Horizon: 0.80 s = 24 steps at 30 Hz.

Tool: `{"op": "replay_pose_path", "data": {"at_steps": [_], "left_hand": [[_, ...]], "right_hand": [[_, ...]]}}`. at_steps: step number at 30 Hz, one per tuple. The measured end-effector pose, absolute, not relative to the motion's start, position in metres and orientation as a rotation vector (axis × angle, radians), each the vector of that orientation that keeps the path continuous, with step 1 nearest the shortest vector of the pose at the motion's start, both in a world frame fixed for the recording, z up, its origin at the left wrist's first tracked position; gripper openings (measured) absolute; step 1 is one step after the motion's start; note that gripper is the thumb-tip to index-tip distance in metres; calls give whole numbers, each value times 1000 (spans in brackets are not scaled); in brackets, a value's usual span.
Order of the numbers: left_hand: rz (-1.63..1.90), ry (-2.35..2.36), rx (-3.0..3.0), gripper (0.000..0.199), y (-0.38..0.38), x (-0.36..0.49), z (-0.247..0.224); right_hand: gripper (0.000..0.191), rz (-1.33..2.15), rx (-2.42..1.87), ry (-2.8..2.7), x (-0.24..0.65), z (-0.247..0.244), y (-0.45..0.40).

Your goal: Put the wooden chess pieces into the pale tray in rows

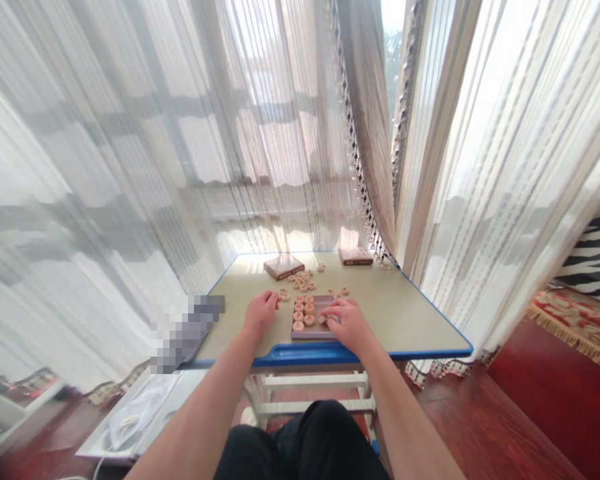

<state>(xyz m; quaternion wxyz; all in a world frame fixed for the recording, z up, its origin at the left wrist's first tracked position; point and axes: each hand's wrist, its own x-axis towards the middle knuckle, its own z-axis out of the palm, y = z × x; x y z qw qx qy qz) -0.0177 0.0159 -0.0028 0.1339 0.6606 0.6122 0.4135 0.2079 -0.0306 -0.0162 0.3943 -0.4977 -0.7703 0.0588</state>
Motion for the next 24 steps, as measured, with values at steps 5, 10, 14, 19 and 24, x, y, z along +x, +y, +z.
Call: {"op": "replay_pose_path", "data": {"at_steps": [5,10,14,19,24], "left_hand": [[1178,1778,1916,34,15,-17,-2],[1188,1770,1915,35,15,-17,-2],[1179,1765,1912,35,15,-17,-2],[1194,1739,1915,35,14,-16,-2],[1188,1754,1910,36,14,-17,-2]], "right_hand": [[28,230,-1327,-1926,209,-13,-32],[24,203,-1469,-1840,207,-13,-29],[32,198,-1516,-1862,205,-14,-29],[18,150,-1490,-1888,205,-13,-30],[21,174,-1455,-1906,208,-14,-29]]}}
